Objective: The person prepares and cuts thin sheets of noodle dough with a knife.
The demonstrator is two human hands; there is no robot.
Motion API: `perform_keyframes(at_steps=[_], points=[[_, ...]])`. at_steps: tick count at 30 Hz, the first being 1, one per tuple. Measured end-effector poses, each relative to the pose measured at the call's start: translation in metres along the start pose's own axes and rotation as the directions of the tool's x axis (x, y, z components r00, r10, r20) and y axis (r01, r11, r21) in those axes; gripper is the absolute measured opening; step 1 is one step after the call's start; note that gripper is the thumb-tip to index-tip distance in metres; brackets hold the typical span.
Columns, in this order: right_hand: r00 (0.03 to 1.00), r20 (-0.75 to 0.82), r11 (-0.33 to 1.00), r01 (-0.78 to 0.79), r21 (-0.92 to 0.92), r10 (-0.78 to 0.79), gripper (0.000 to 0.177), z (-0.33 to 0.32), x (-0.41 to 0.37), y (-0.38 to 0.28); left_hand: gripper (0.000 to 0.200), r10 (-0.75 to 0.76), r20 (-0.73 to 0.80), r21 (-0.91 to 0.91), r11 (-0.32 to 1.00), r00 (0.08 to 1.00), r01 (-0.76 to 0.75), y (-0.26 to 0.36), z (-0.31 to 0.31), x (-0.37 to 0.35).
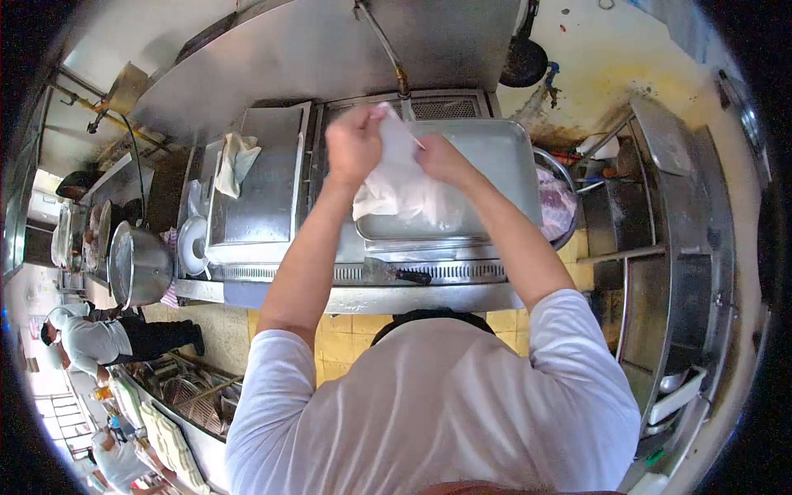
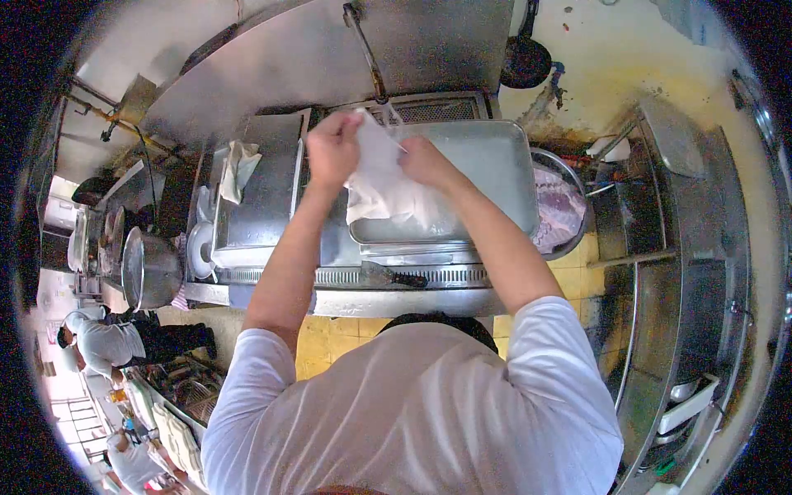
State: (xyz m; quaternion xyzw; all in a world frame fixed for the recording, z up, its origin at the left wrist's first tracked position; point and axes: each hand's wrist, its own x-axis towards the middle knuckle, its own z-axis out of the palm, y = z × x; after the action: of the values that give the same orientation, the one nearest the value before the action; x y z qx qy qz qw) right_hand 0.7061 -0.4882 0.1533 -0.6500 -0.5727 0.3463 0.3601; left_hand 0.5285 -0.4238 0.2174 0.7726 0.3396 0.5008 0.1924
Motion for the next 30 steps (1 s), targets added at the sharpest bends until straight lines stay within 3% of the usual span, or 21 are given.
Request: perform_keyframes(at_steps=[2,4,6,7,8,9,10,11,12,13,14,15,17,18,19,22,23,25,27,29,30], points=[[0.999,0.012,0.985,0.053,-0.165,-0.052,0.023,-0.01,-0.008,0.049,0.01,-0.079,-0.154,-0.062,0.996,0.985,0.07,-0.014,-0.026,0.002],[0.998,-0.013,0.95,0.052,-0.308,-0.059,0.022,-0.033,-0.023,0.112,0.01,-0.281,-0.253,-0.057,0.959,0.926,0.276,-0.018,-0.051,0.0],[0.999,-0.019,0.915,0.039,-0.401,-0.051,0.021,-0.048,-0.029,0.134,0.01,-0.237,-0.254,-0.014,0.97,0.938,0.241,-0.053,-0.045,-0.013],[0.998,0.055,0.866,0.032,-0.499,-0.006,0.022,-0.055,-0.026,0.131,0.011,-0.189,-0.248,0.028,0.979,0.95,0.202,-0.054,-0.043,-0.015],[0.991,0.124,0.805,0.036,-0.592,0.047,0.023,-0.062,-0.023,0.128,0.007,-0.165,-0.136,0.101,0.979,0.977,0.179,-0.05,-0.029,-0.024],[0.997,0.026,0.919,0.075,-0.386,-0.07,0.024,-0.054,-0.017,0.107,0.007,-0.059,-0.03,0.111,0.992,0.998,0.062,-0.047,-0.012,-0.033],[0.983,-0.098,0.977,0.137,-0.162,-0.154,0.025,-0.036,-0.009,0.073,0.009,-0.108,0.067,0.056,0.993,0.992,0.105,-0.033,0.01,-0.042],[0.969,-0.108,0.972,0.229,0.042,-0.223,0.025,-0.017,-0.003,0.035,0.011,-0.146,0.166,0.003,0.989,0.975,0.148,-0.023,0.027,-0.046],[0.948,-0.135,0.919,0.313,0.24,-0.288,0.025,-0.004,0.0,0.011,0.011,-0.145,0.168,0.0,0.989,0.975,0.147,-0.021,0.031,-0.042],[0.949,-0.139,0.92,0.309,0.241,-0.282,0.025,0.002,-0.004,0.013,0.012,-0.137,0.162,-0.068,0.986,0.977,0.15,-0.016,0.034,-0.036],[0.991,-0.01,0.973,0.134,0.189,-0.135,0.026,0.008,-0.008,0.017,0.012,-0.126,0.16,-0.137,0.979,0.979,0.148,-0.011,0.035,-0.03],[0.994,0.109,0.993,-0.037,0.114,0.025,0.026,0.013,-0.01,0.024,0.01,-0.221,0.082,-0.22,0.947,0.972,0.234,0.001,0.011,-0.015],[0.999,0.036,0.987,0.033,-0.157,-0.028,0.028,-0.001,-0.015,0.085,0.013,-0.303,-0.016,-0.186,0.937,0.953,0.295,-0.038,-0.03,0.004],[0.998,-0.018,0.962,0.05,-0.267,-0.056,0.028,-0.013,-0.017,0.108,0.016,-0.32,-0.081,-0.059,0.947,0.944,0.316,-0.037,-0.048,0.003],[0.994,-0.068,0.928,0.056,-0.368,-0.086,0.028,-0.023,-0.021,0.124,0.018,-0.424,-0.103,-0.102,0.904,0.9,0.415,-0.045,-0.057,-0.004],[0.998,-0.055,0.896,0.015,-0.443,-0.044,0.027,-0.054,-0.016,0.145,0.022,-0.522,-0.173,0.02,0.846,0.835,0.533,-0.161,-0.055,-0.055],[0.997,-0.06,0.895,0.013,-0.445,-0.045,0.027,-0.059,-0.015,0.136,0.022,-0.519,-0.172,0.016,0.849,0.837,0.529,-0.164,-0.053,-0.063],[0.999,-0.033,0.91,-0.033,-0.413,0.021,0.023,-0.066,-0.01,0.095,0.03,-0.678,-0.057,0.385,0.662,0.733,0.643,-0.162,-0.052,-0.086],[0.999,-0.008,0.995,0.053,-0.09,-0.054,0.018,-0.05,-0.002,0.057,0.045,-0.485,0.089,0.226,0.861,0.87,0.457,-0.195,-0.012,-0.107],[0.991,0.108,0.995,0.089,-0.05,-0.083,0.019,-0.035,0.005,0.012,0.052,-0.28,0.296,0.114,0.959,0.913,0.258,-0.091,0.009,-0.076],[0.99,0.111,0.994,0.092,-0.051,-0.086,0.019,-0.029,0.01,-0.002,0.047,-0.272,0.447,-0.036,0.946,0.852,0.321,-0.066,0.02,-0.067]])
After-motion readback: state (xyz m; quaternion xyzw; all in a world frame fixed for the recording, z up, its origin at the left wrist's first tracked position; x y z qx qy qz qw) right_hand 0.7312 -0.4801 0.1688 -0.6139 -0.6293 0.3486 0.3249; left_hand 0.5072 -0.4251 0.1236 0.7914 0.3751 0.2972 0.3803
